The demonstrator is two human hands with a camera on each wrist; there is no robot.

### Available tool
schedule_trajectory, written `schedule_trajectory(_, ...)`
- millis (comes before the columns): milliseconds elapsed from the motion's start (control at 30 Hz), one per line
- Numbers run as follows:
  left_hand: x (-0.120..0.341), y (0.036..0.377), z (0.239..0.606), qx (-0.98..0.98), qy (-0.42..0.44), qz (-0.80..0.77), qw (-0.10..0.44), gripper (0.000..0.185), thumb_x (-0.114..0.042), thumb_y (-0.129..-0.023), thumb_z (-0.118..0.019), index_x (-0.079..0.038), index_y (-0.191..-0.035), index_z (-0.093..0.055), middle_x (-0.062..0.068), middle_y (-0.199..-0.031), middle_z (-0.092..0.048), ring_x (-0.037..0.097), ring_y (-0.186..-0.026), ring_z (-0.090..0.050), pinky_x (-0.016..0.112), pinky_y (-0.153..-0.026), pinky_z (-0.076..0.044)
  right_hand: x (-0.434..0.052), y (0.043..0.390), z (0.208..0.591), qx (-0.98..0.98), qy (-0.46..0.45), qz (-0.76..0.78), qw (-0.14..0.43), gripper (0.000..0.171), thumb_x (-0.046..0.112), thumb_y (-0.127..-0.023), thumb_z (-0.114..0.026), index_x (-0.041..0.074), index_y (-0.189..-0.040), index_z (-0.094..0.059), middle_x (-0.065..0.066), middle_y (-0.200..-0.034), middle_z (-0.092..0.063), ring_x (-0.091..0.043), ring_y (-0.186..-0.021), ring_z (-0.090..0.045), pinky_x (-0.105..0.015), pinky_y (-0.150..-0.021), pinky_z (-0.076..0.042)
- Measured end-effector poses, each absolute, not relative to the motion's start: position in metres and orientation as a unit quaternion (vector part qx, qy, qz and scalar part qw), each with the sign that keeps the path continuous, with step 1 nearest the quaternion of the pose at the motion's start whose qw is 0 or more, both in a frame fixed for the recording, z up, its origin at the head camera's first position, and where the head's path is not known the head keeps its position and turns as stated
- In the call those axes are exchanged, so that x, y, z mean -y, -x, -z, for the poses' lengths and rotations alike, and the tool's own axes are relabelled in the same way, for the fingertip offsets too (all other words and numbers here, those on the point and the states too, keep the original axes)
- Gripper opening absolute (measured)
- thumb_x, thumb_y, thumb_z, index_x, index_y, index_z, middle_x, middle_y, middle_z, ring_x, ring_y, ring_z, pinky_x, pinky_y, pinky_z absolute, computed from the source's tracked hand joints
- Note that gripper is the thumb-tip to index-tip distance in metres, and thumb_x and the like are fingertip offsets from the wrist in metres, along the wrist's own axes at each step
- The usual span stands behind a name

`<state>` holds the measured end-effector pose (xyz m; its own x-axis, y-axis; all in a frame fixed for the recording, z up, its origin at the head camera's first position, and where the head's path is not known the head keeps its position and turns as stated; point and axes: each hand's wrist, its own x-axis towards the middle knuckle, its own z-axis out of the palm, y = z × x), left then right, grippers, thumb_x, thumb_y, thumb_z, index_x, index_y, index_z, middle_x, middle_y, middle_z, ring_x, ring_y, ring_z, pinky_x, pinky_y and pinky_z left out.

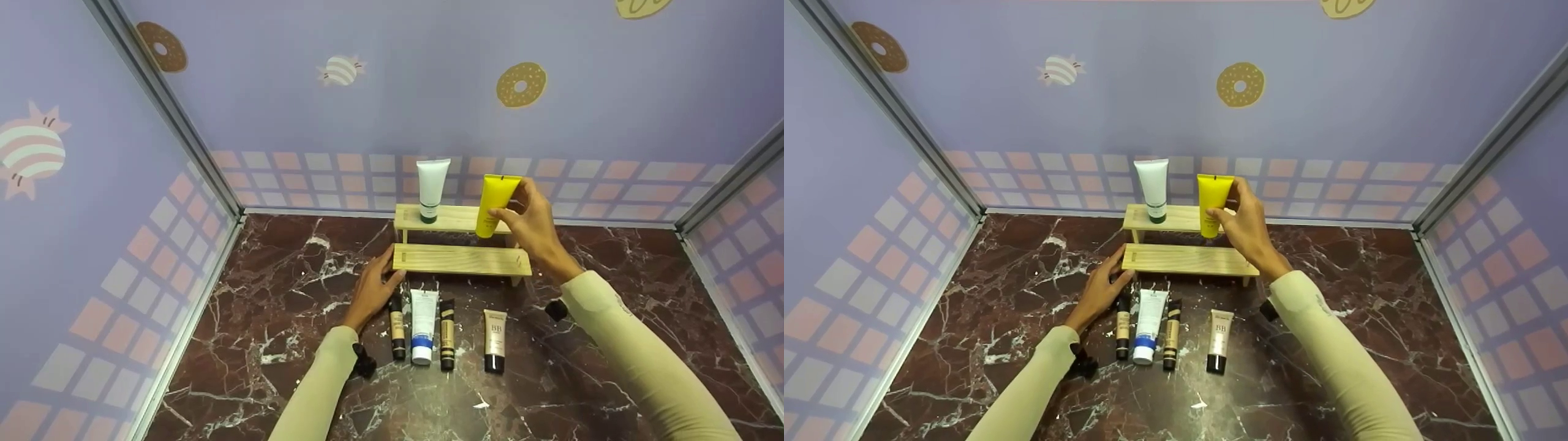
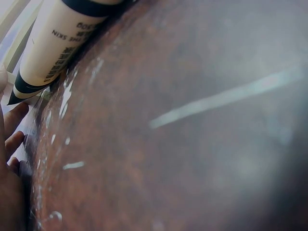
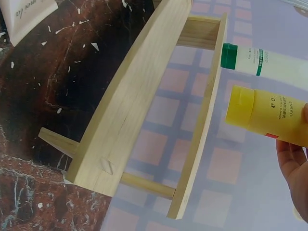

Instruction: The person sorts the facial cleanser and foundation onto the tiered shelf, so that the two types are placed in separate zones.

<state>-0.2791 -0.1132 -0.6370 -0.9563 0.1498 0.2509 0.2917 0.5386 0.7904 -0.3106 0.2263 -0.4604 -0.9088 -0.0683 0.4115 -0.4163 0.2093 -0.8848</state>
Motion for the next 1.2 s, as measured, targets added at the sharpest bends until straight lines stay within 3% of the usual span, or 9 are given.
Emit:
schedule_trajectory(567, 0.114, 0.279, 0.637, 0.873, 0.126, 0.465, 0.073, 0.076, -0.042, -0.109, -0.071, -0.012, -0.172, -0.041, 0.021, -0.16, -0.058, 0.042, -0.158, -0.043, 0.056, -0.136, -0.021, -0.216, 0.328, 0.459, 0.755, -0.157, -0.621, 0.14, 0.057, -0.016, -0.094, -0.077, -0.01, -0.145, -0.051, -0.023, -0.132, -0.068, -0.025, -0.118, -0.069, -0.038, -0.11, -0.059)
schedule_trajectory(800, 0.114, 0.281, 0.637, 0.869, 0.149, 0.464, 0.087, 0.074, -0.036, -0.11, -0.07, -0.004, -0.17, -0.041, 0.023, -0.16, -0.057, 0.042, -0.153, -0.049, 0.055, -0.136, -0.022, -0.209, 0.334, 0.457, 0.76, -0.158, -0.614, 0.146, 0.056, -0.018, -0.092, -0.078, -0.012, -0.141, -0.053, -0.025, -0.131, -0.069, -0.027, -0.116, -0.069, -0.041, -0.109, -0.06)
schedule_trajectory(1033, 0.113, 0.28, 0.636, 0.874, 0.134, 0.46, 0.086, 0.074, -0.038, -0.11, -0.071, -0.008, -0.17, -0.042, 0.024, -0.159, -0.058, 0.045, -0.155, -0.045, 0.058, -0.135, -0.025, -0.203, 0.34, 0.456, 0.759, -0.166, -0.612, 0.146, 0.054, -0.018, -0.092, -0.078, -0.013, -0.14, -0.054, -0.026, -0.13, -0.069, -0.031, -0.116, -0.069, -0.045, -0.109, -0.06)
schedule_trajectory(1200, 0.114, 0.28, 0.636, 0.872, 0.141, 0.461, 0.085, 0.074, -0.037, -0.109, -0.072, -0.008, -0.171, -0.042, 0.025, -0.154, -0.062, 0.043, -0.145, -0.057, 0.057, -0.135, -0.024, -0.201, 0.344, 0.456, 0.762, -0.171, -0.607, 0.144, 0.051, -0.017, -0.092, -0.078, -0.012, -0.138, -0.055, -0.025, -0.128, -0.069, -0.032, -0.117, -0.07, -0.043, -0.108, -0.06)
